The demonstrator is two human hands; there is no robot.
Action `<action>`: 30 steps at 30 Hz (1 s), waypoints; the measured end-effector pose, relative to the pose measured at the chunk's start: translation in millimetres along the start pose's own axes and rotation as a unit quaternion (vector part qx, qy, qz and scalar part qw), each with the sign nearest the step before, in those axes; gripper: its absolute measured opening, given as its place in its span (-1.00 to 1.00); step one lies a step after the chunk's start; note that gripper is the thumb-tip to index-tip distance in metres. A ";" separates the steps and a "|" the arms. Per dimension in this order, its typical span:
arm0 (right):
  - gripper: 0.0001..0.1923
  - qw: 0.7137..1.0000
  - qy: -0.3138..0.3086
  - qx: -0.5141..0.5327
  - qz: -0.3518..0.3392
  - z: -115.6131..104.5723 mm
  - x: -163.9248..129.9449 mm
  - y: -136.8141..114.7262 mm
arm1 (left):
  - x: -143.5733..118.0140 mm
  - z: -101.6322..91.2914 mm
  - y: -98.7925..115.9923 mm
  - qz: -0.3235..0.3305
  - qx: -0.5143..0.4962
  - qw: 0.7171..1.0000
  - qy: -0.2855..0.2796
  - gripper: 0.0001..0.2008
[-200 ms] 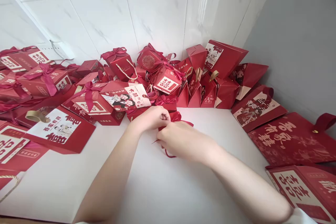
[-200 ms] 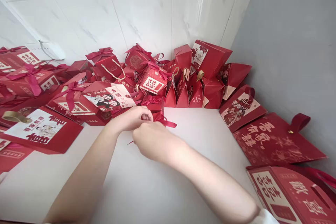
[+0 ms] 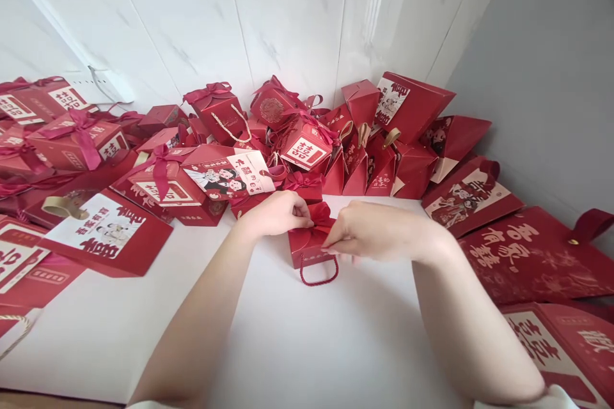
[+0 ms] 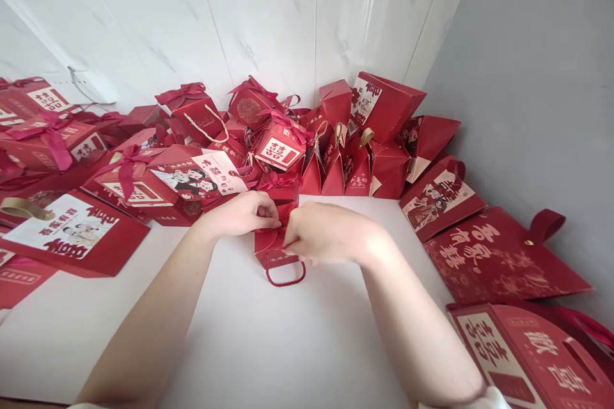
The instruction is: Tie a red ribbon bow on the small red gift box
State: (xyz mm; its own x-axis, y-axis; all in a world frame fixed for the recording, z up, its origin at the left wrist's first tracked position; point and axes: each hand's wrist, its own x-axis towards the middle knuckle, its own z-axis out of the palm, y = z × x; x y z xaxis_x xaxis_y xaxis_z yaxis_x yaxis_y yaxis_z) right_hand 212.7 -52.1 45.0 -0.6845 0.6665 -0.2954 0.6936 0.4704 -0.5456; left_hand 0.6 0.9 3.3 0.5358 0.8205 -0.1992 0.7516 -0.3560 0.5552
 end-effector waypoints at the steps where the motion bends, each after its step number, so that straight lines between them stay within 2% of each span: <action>1: -0.76 0.999 -0.019 0.037 0.031 -2.8 -0.9 5.9 | -0.1 -0.5 0.8 -0.003 0.002 1.000 -0.003 -0.74; 4: -0.79 0.987 -0.057 0.104 0.104 -6.8 0.7 16.4 | -0.6 -1.2 2.9 0.000 -0.001 1.000 -0.009 -0.76; 7: -0.79 0.983 -0.080 0.115 0.120 -8.3 0.4 17.3 | -0.5 -0.7 3.4 0.006 0.005 1.000 -0.004 -0.76; 10: -0.75 0.986 -0.092 0.119 0.075 -9.9 -7.4 14.4 | 0.7 1.0 1.8 0.005 0.029 1.000 0.003 -0.74; 15: -0.66 0.973 -0.157 0.166 -0.013 -17.1 -23.6 14.3 | 1.6 3.0 -1.7 0.007 0.037 0.999 0.024 -0.73; 16: -0.64 0.975 -0.138 0.174 -0.030 -18.7 -24.0 16.1 | 1.2 2.8 -1.6 0.007 0.030 0.999 0.024 -0.74; 18: -0.63 0.986 -0.028 0.157 -0.040 -20.9 -19.5 22.0 | -0.3 1.5 -0.2 0.005 0.011 1.000 0.012 -0.75; 20: -0.63 0.989 0.103 0.104 -0.005 -20.9 -8.7 31.0 | -2.2 -0.1 2.1 0.001 -0.013 1.000 -0.004 -0.76; 21: -0.63 0.987 0.143 0.073 0.027 -20.1 -1.8 36.2 | -3.0 -0.8 3.1 0.000 -0.023 1.000 -0.009 -0.76; 22: -0.62 0.987 0.145 0.044 0.053 -19.0 5.2 41.5 | -3.5 -1.2 4.0 -0.002 -0.028 1.000 -0.011 -0.76; 26: -0.71 0.999 -0.011 0.014 0.048 -14.2 25.6 56.8 | -3.4 -1.1 4.7 0.000 -0.030 1.000 -0.005 -0.75; 28: -0.80 0.999 -0.006 0.014 0.048 -13.4 28.0 58.5 | -2.7 -0.3 4.0 0.003 -0.027 1.000 -0.005 -0.75; 30: -0.86 0.997 0.064 0.010 0.043 -13.9 25.9 56.9 | -2.2 0.5 3.5 0.007 -0.023 1.000 -0.005 -0.75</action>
State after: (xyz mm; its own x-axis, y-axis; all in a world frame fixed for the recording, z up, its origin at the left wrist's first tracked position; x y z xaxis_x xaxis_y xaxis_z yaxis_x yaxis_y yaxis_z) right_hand 237.6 0.0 17.2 -0.5877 0.7728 -0.2394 0.7428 0.3981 -0.5382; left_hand 2.2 -2.4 5.3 0.5504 0.8109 -0.1986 0.7252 -0.3465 0.5950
